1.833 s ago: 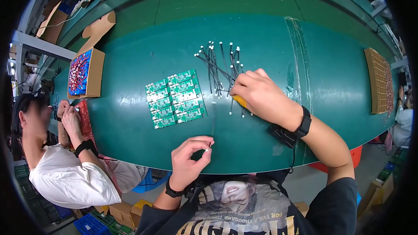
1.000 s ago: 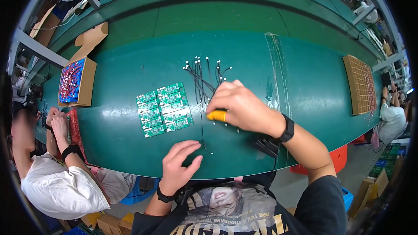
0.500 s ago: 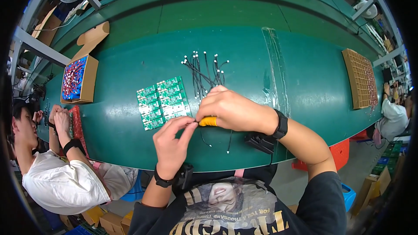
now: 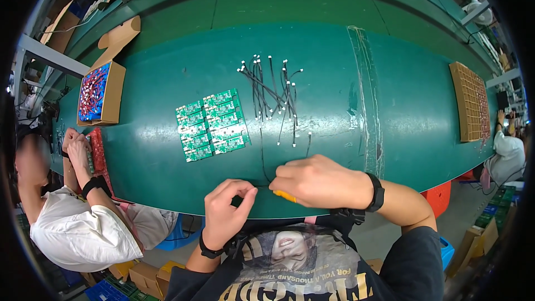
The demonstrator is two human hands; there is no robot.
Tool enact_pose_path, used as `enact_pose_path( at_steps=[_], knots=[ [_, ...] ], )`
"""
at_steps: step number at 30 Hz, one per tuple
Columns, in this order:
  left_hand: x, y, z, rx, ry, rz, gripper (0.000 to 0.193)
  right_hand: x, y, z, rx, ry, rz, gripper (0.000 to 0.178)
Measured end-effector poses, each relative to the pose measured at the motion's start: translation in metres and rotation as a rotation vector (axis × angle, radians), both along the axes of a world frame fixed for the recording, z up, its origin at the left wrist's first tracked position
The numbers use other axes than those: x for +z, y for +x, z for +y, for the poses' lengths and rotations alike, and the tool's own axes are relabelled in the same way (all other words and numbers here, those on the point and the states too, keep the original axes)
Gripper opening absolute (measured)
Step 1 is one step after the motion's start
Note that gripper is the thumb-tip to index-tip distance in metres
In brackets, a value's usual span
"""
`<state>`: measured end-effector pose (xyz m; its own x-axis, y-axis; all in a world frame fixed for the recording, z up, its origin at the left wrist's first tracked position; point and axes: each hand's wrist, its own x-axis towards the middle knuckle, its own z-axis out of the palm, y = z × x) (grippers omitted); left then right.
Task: The person picks up wires and plugs them into ports on a circuit board by hand, repeating the process for several boards. The person then picks up a circuit board and turns it over.
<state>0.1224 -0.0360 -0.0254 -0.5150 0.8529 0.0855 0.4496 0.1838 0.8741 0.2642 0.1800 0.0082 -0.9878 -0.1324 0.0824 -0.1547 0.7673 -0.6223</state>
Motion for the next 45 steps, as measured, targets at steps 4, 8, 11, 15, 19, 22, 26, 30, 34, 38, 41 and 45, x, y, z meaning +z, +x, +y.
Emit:
enact_pose_path(
  at_steps=[4,8,11,15,19,22,26,30,34,38,41,45],
  knots=[
    [-0.003,-0.007,-0.004,0.049,0.011,-0.268,0.006,-0.003,0.005,0.011,-0.225,-0.215,-0.075,0.013],
    [-0.018,-0.013,-0.015,0.159,-0.009,-0.463,0.005,-0.010,0.005,0.006,-0.439,-0.514,-0.040,0.014],
    [-0.019,-0.011,-0.015,0.109,-0.030,-0.402,0.005,-0.012,0.004,0.001,-0.500,-0.636,0.020,0.014],
    [-0.022,-0.008,-0.009,0.079,-0.047,-0.353,0.005,-0.013,0.005,-0.005,-0.492,-0.697,0.058,0.014],
    [-0.020,-0.007,-0.010,0.070,-0.059,-0.317,0.006,-0.011,0.004,-0.008,-0.491,-0.679,0.093,0.013],
    [-0.019,-0.004,-0.010,0.077,-0.051,-0.324,0.007,-0.007,0.006,-0.007,-0.472,-0.666,0.094,0.012],
    [-0.014,-0.004,-0.009,0.085,-0.006,-0.288,0.008,-0.004,0.012,0.001,-0.499,-0.476,0.140,0.021],
    [0.000,-0.004,-0.001,-0.008,0.053,-0.087,0.009,0.023,0.008,-0.007,-0.486,0.220,0.460,0.032],
    [0.009,-0.007,0.004,-0.126,0.105,0.026,0.010,0.021,-0.001,-0.027,-0.096,0.081,0.267,0.039],
    [0.019,-0.004,-0.002,-0.053,0.121,0.034,0.011,0.014,-0.008,-0.030,-0.104,-0.112,0.101,0.032],
    [0.017,0.003,-0.014,0.045,0.145,0.019,0.011,0.016,-0.016,-0.033,-0.098,-0.081,0.146,0.027],
    [0.013,0.011,-0.010,0.031,0.239,-0.226,0.015,0.023,-0.004,-0.034,-0.197,-0.058,0.135,0.027]
  ],
)
